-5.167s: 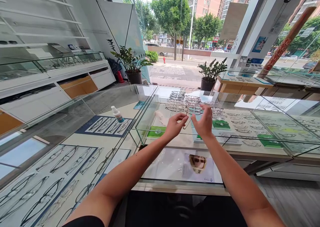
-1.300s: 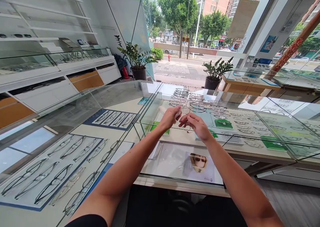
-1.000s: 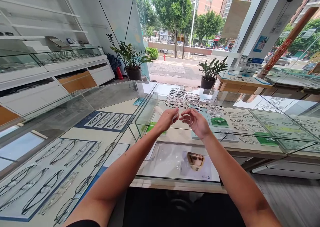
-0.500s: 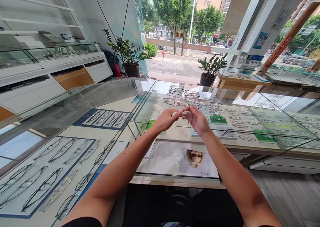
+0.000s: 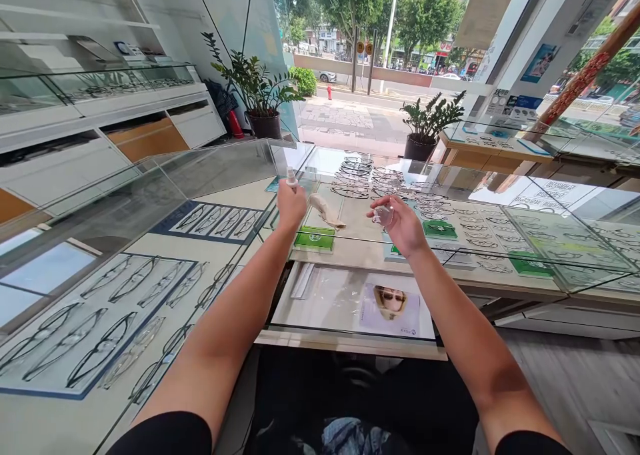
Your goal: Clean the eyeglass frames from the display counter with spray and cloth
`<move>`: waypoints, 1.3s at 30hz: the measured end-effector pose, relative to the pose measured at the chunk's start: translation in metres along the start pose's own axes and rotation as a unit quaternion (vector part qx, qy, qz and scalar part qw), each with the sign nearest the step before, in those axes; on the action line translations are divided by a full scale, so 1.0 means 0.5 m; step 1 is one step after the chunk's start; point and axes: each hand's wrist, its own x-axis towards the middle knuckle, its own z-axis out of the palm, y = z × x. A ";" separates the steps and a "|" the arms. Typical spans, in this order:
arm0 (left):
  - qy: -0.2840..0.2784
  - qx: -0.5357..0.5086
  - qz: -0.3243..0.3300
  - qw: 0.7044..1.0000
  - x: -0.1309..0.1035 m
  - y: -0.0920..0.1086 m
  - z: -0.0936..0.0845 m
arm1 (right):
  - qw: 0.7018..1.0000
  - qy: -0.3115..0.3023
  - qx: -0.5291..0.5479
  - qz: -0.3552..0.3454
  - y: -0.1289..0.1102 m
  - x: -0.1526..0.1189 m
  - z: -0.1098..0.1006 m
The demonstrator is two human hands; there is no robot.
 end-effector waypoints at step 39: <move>-0.277 -0.045 0.114 0.953 -0.150 0.099 0.070 | 0.999 0.040 -0.016 -0.009 -0.001 0.010 -0.020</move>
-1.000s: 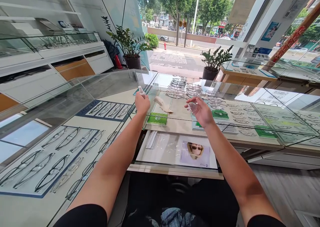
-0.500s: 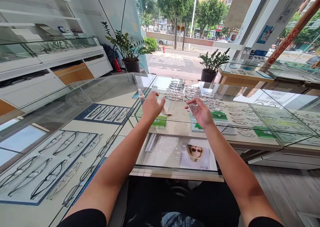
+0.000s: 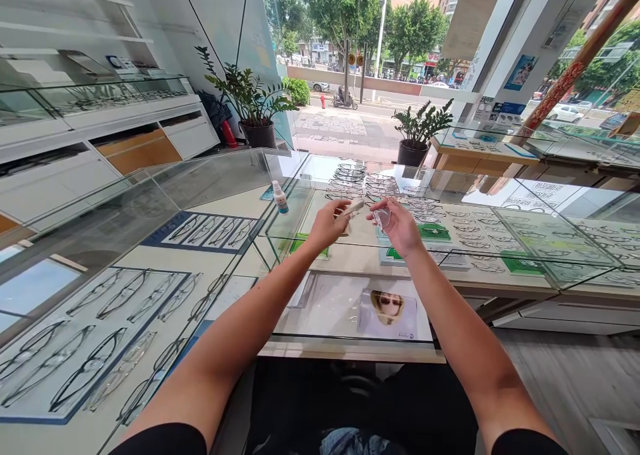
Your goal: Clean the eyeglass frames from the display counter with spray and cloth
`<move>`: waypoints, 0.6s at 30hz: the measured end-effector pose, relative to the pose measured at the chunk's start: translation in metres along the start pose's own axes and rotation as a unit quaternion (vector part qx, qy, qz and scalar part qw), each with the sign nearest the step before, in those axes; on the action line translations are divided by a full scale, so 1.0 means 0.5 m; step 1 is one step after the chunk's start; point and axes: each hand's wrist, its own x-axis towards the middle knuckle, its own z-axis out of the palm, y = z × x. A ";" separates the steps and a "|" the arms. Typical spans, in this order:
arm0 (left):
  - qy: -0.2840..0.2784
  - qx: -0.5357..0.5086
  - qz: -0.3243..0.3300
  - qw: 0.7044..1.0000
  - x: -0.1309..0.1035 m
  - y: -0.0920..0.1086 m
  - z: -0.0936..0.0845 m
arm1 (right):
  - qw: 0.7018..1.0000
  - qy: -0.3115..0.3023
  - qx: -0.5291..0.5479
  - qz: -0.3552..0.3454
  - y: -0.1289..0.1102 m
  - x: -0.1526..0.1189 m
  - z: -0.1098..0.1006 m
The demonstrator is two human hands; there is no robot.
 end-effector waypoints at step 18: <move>-0.003 -0.295 0.017 0.955 -0.036 0.092 0.048 | 0.999 -0.025 -0.033 0.004 0.003 0.003 0.006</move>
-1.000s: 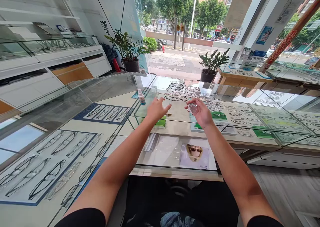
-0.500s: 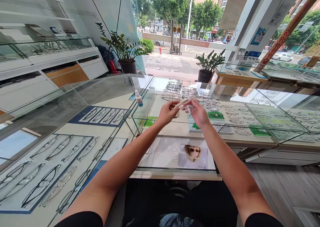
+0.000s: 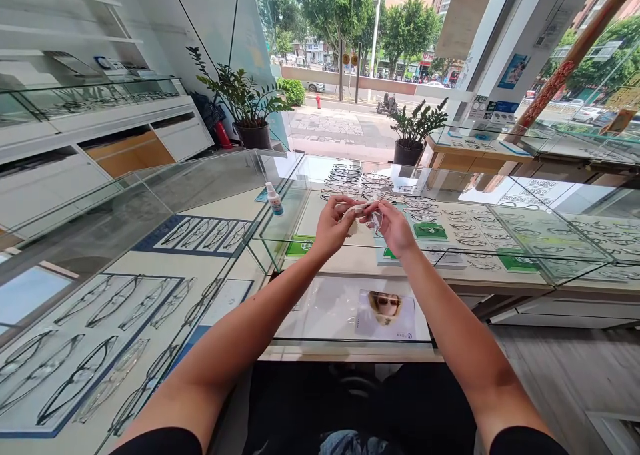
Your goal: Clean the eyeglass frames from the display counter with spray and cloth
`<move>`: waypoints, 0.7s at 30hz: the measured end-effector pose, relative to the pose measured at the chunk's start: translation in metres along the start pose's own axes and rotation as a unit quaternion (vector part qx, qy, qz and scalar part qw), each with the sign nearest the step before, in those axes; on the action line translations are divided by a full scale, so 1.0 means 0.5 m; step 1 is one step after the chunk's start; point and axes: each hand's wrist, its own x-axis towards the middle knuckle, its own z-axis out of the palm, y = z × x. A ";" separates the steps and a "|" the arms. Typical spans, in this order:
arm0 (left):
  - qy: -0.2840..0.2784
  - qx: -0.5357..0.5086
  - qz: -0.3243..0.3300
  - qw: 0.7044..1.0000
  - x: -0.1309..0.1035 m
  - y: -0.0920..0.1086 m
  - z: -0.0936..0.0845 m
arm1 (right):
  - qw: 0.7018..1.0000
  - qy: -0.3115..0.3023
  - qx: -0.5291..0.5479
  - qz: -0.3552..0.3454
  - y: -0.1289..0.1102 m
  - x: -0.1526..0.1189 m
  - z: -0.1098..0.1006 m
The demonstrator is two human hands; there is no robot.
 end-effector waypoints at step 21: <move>-0.324 0.490 0.119 0.800 -0.036 -0.045 0.028 | 0.995 0.079 0.042 -0.038 -0.004 0.005 -0.017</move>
